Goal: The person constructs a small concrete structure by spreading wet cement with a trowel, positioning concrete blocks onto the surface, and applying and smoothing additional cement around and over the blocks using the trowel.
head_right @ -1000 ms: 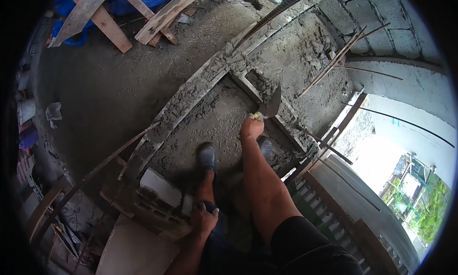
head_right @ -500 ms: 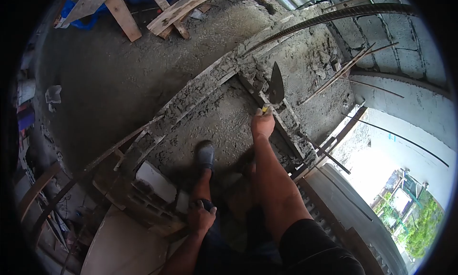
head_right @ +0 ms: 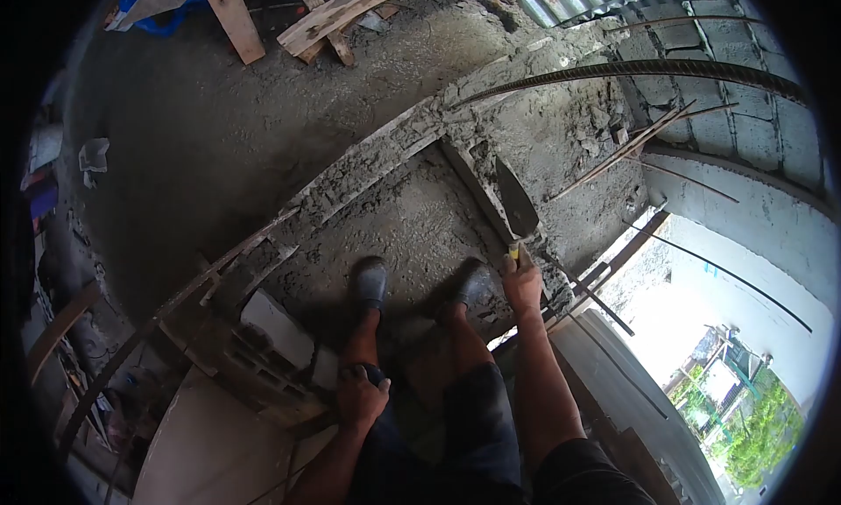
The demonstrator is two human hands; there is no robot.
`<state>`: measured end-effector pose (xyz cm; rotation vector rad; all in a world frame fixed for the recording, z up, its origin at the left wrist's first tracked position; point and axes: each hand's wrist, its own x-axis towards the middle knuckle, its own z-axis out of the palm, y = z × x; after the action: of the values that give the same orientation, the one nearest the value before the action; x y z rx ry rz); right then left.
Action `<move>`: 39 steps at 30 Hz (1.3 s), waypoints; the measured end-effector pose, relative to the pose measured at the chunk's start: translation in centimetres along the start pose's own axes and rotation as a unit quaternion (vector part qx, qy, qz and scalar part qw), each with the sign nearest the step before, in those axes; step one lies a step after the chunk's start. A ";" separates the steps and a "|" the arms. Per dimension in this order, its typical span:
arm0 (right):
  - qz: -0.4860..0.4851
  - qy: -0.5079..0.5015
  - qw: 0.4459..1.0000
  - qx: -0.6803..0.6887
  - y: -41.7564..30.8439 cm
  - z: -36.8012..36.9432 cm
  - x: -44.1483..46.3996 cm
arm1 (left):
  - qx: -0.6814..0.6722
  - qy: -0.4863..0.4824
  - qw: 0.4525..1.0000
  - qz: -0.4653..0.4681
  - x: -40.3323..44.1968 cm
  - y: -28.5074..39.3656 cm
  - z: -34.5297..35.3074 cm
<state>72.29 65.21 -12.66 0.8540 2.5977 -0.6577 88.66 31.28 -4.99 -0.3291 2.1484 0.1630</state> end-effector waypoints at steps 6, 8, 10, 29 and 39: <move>-0.004 -0.030 0.985 -0.167 -3.5 -0.7 3.5 | 0.022 0.012 1.000 0.006 0.4 0.0 0.1; -0.016 -0.047 0.983 -0.179 -5.1 -0.7 6.6 | 0.012 -0.030 0.999 0.014 0.5 -0.4 0.7; -0.025 -0.060 0.979 -0.195 -5.0 -1.2 6.8 | 0.012 -0.031 0.999 0.014 0.5 -0.5 1.0; -0.043 -0.059 0.980 -0.186 3.8 20.2 9.5 | -0.224 -0.120 0.944 0.209 10.2 11.1 6.8; -0.051 -0.116 0.984 -0.129 2.5 29.9 5.7 | -0.246 -0.142 0.936 0.209 8.6 12.7 9.5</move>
<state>74.24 54.16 -41.04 0.5343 2.4552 -0.4047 87.82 44.17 -17.53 -0.1127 1.8384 0.9446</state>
